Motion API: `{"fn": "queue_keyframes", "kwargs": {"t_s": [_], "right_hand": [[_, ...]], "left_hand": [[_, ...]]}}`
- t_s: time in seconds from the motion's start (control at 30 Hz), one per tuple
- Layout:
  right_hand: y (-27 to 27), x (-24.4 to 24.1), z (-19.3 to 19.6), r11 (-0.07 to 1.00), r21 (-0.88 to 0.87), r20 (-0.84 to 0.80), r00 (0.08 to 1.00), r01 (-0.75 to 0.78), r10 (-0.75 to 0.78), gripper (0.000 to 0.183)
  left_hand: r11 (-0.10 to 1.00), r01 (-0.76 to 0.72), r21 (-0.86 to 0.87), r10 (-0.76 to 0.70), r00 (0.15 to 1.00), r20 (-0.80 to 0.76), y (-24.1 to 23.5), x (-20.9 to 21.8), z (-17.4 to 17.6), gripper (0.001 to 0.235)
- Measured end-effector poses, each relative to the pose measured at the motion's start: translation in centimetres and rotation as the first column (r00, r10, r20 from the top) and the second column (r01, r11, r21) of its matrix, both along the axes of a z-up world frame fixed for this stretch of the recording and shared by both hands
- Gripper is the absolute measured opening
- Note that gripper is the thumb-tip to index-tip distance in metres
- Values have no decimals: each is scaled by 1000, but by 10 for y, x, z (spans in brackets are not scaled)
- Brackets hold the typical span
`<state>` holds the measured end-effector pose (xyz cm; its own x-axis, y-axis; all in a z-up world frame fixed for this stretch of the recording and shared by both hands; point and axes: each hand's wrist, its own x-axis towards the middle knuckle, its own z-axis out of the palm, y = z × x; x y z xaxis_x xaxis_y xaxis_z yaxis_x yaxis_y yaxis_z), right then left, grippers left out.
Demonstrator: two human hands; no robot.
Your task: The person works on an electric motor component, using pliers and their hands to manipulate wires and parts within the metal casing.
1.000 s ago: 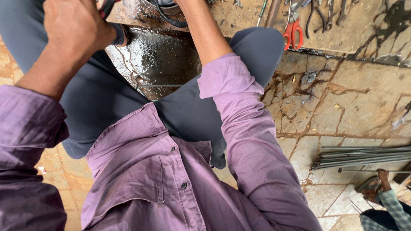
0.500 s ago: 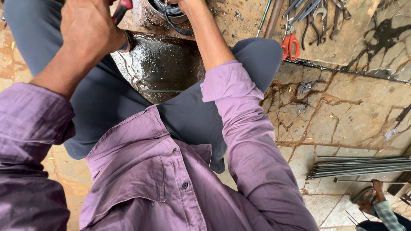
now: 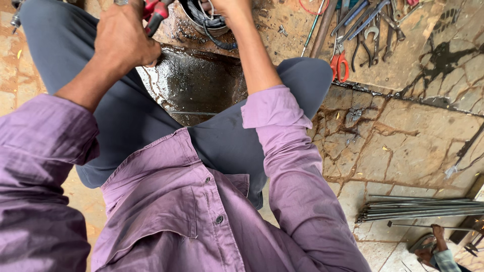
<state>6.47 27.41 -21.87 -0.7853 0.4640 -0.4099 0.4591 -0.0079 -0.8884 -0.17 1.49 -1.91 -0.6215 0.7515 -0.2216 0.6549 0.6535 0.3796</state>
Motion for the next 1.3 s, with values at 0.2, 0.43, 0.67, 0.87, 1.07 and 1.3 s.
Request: {"fn": "queue_keyframes", "kwargs": {"t_s": [0.2, 0.43, 0.67, 0.87, 1.07, 1.3], "right_hand": [[-4, 2, 16, 999, 18, -12, 999, 36, -36, 28], [2, 5, 54, 993, -102, -61, 996, 54, -60, 22], [88, 53, 69, 912, -103, -215, 886, 398, -411, 29], [125, 79, 43, 624, 689, 64, 827, 369, -559, 40], [114, 94, 57, 745, 627, 444, 683, 225, -580, 38], [36, 58, 148, 705, 680, -180, 978, 204, -109, 19]], "left_hand": [[989, -141, 48, 129, 972, 197, -14, -7, -31, 32], [880, -465, 95, 245, 615, 749, -21, 12, -33, 36], [509, -832, 222, -109, 194, 975, -33, 19, -10, 51], [622, -769, 145, 205, 339, 918, -14, 5, -123, 21], [649, -760, 13, 345, 310, 886, 1, 32, -186, 20], [760, -647, -59, 491, 513, 703, 30, 20, -143, 25]]}}
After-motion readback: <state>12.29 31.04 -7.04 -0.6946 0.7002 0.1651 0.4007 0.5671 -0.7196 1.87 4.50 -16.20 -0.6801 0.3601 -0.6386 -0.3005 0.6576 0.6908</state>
